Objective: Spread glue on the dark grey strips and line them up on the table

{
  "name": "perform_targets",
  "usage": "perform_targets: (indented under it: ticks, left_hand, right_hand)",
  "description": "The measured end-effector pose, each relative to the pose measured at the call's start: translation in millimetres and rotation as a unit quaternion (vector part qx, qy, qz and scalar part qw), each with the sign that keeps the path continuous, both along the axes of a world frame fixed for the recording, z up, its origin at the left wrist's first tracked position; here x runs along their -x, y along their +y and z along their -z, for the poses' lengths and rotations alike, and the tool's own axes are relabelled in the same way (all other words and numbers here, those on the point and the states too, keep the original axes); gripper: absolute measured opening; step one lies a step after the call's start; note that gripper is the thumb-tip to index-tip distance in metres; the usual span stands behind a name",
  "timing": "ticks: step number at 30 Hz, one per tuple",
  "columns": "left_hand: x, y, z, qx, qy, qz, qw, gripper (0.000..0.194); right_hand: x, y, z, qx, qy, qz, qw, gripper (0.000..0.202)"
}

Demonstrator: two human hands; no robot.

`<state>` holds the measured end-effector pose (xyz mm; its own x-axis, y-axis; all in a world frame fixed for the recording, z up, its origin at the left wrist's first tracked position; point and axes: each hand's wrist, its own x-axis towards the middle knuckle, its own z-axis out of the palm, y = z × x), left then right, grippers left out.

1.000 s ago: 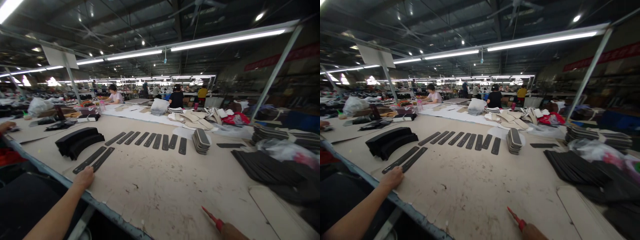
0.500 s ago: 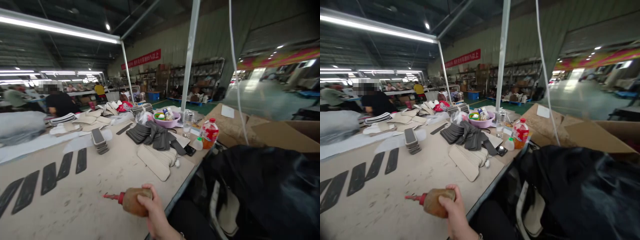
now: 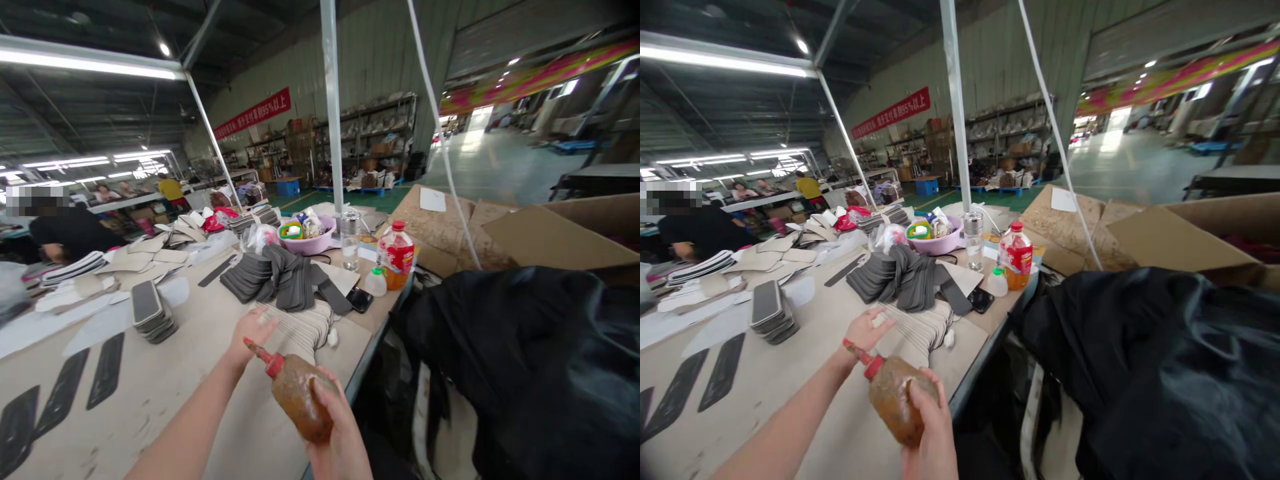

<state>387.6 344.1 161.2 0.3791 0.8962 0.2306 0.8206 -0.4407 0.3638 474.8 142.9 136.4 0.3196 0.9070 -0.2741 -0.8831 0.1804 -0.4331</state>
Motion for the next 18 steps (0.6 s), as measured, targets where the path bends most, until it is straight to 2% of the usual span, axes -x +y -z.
perform_targets:
  ticks: [4,8,11,14,18]
  left_hand:
    - [-52.1,18.1,5.6,0.040,-0.006,-0.032,0.999,0.080]
    - [-86.2,27.9,10.8,0.053,0.010,-0.104,0.993,0.105]
    - [-107.9,26.7,14.5,0.040,0.018,-0.144,0.989,0.112]
    - [-122.8,22.1,18.4,0.014,0.018,-0.143,0.990,0.113]
    - [-128.6,22.5,17.3,-0.023,0.019,-0.090,0.995,0.083]
  right_hand:
    - [-3.8,5.1,3.4,0.020,0.045,0.024,0.998,0.047]
    - [-7.6,4.1,2.2,0.014,0.040,0.014,0.999,0.043]
    - [-11.1,4.3,3.7,0.016,0.024,0.005,1.000,0.041]
    - [-12.0,7.1,5.1,0.014,0.043,0.011,0.999,0.042]
    - [-11.8,9.8,3.0,0.017,0.062,0.023,0.998,0.043]
